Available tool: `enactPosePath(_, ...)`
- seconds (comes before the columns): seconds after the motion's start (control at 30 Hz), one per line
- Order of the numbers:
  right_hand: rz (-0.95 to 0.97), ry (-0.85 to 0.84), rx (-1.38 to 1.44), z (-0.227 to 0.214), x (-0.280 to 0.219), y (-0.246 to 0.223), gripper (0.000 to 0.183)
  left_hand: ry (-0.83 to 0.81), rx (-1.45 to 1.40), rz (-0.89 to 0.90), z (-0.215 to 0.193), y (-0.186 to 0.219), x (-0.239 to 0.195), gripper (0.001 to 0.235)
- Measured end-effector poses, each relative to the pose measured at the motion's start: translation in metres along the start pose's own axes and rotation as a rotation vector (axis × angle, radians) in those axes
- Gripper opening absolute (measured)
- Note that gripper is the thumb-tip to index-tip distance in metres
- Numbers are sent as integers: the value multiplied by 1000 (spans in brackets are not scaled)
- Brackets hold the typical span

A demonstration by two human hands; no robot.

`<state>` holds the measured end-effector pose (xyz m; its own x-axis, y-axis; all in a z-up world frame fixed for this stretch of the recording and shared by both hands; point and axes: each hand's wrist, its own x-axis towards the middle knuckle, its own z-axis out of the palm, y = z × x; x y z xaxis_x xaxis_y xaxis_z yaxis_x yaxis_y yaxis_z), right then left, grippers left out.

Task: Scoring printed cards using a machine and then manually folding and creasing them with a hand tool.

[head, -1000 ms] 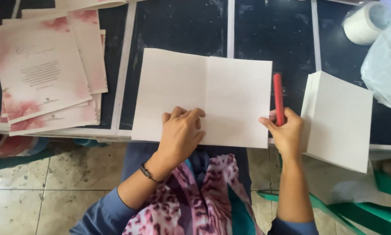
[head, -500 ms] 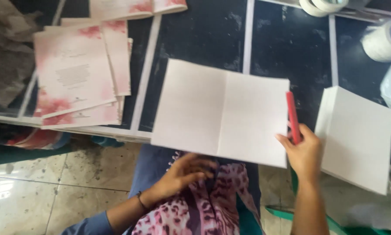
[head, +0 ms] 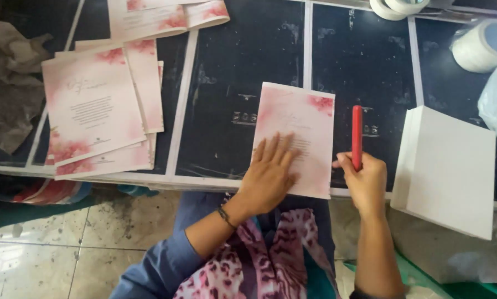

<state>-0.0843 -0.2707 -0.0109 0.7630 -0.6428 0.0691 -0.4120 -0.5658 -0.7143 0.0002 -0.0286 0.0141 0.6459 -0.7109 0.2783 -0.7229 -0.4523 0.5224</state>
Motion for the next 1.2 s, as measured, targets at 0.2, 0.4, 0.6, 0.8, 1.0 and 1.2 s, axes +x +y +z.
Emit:
enactPosePath(0.2,-82,-149,-77,-20,-28,-3,59,-264,249,1,7,8,-2,78)
enactPosePath(0.4,-252,-140,21,-46,-11,-13,33,106,219,533,52,19,-46,61)
enactPosePath(0.6,-1052,-336,-252,35,-24,-54,40,33,167,520,70,12,-65,37)
enactPosePath(0.8,-761,-451,-146,126,128,-11,32,-160,302,483,38,25,-63,63)
enactPosePath(1.0,-357,-416,-136,99,51,-104,29,-134,335,476,47,19,-62,60)
enactPosePath(1.2,-228,-655,-149,64,54,-25,53,-165,160,469,53,20,-62,61)
